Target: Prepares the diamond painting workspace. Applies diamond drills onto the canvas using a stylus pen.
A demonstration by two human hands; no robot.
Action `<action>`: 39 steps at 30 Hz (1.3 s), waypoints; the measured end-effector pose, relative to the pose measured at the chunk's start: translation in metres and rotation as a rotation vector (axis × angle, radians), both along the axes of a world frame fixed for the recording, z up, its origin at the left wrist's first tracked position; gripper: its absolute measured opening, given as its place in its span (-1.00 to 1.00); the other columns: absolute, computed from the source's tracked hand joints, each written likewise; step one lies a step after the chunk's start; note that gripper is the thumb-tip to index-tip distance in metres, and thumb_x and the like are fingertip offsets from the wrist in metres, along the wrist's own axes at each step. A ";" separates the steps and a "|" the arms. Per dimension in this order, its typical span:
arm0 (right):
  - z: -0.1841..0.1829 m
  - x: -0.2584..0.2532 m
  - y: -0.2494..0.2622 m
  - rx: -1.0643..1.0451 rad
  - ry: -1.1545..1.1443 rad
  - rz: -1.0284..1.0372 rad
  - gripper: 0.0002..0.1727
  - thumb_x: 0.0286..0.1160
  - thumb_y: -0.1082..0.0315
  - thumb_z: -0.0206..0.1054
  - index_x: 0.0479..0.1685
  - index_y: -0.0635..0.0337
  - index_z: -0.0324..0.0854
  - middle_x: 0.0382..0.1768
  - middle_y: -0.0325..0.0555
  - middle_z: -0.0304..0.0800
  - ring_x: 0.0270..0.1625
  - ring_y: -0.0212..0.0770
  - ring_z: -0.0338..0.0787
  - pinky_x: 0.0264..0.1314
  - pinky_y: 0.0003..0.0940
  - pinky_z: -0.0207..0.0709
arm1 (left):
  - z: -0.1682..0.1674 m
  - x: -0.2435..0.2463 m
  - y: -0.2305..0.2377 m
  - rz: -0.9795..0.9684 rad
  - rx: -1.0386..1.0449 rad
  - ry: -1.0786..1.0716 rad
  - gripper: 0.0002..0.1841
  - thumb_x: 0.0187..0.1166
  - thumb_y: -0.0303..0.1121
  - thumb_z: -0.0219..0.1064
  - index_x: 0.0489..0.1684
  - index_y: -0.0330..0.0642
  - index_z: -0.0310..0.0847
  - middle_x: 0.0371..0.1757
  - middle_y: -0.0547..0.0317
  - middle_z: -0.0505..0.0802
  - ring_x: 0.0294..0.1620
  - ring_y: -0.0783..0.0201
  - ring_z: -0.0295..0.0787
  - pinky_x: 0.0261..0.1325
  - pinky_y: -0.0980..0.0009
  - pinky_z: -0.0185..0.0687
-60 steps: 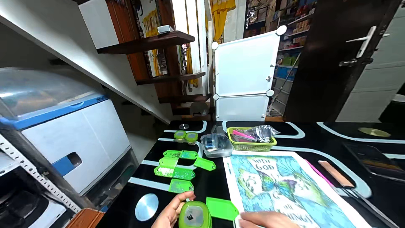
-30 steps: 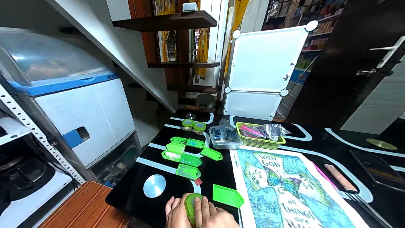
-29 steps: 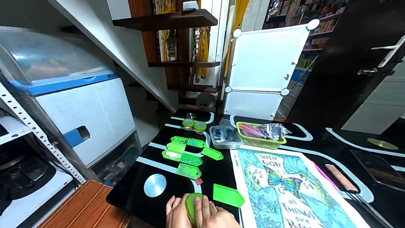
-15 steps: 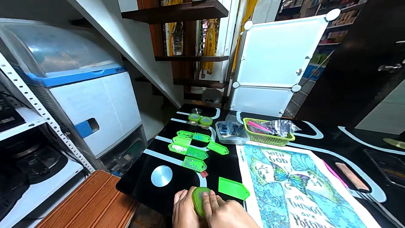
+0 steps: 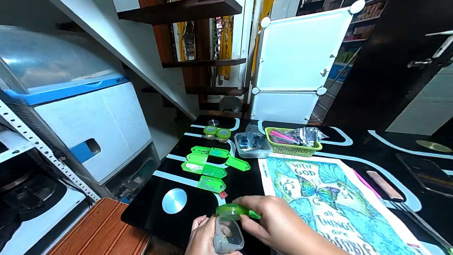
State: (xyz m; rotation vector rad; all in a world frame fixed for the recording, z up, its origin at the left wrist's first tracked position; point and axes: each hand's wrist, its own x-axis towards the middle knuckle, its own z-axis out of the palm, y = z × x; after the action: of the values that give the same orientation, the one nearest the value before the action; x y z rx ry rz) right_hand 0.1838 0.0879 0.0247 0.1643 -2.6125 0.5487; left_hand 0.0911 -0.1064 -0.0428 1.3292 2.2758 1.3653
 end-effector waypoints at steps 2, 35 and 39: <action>-0.010 -0.003 -0.002 0.176 0.210 -0.004 -0.72 0.47 0.19 0.26 -0.17 0.15 0.83 -0.48 -0.16 0.86 -0.49 -0.18 0.87 -0.56 -0.17 0.68 | 0.002 -0.003 -0.001 -0.047 -0.008 -0.046 -0.33 0.17 -0.11 0.70 0.17 -0.45 0.68 -0.05 0.06 0.95 0.15 0.22 0.83 0.71 -0.07 0.14; 0.002 0.009 0.067 0.137 -0.175 -0.109 -0.74 0.56 0.23 0.37 -0.02 0.26 0.74 -0.29 0.05 0.87 -0.20 0.07 0.88 -0.05 0.07 0.67 | 0.072 -0.055 0.095 -0.252 -0.644 0.237 -0.32 0.43 -0.52 0.41 0.66 -0.17 0.35 0.53 -0.07 0.63 0.55 -0.01 0.54 0.71 -0.06 0.18; 0.001 0.015 0.069 0.050 -0.331 -0.132 -0.68 0.63 0.22 0.34 0.14 0.30 0.68 -0.15 0.14 0.85 -0.06 0.16 0.86 0.08 0.13 0.65 | 0.074 -0.049 0.105 -0.242 -0.720 0.373 -0.36 0.46 -0.53 0.38 0.63 -0.16 0.39 0.46 -0.11 0.66 0.53 -0.08 0.55 0.70 -0.07 0.18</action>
State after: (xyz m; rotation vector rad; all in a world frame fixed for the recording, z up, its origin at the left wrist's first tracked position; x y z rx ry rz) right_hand 0.1990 0.1574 0.0255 -0.0921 -2.9317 0.4996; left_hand 0.0420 -0.0018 0.0310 1.5777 2.3549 0.1722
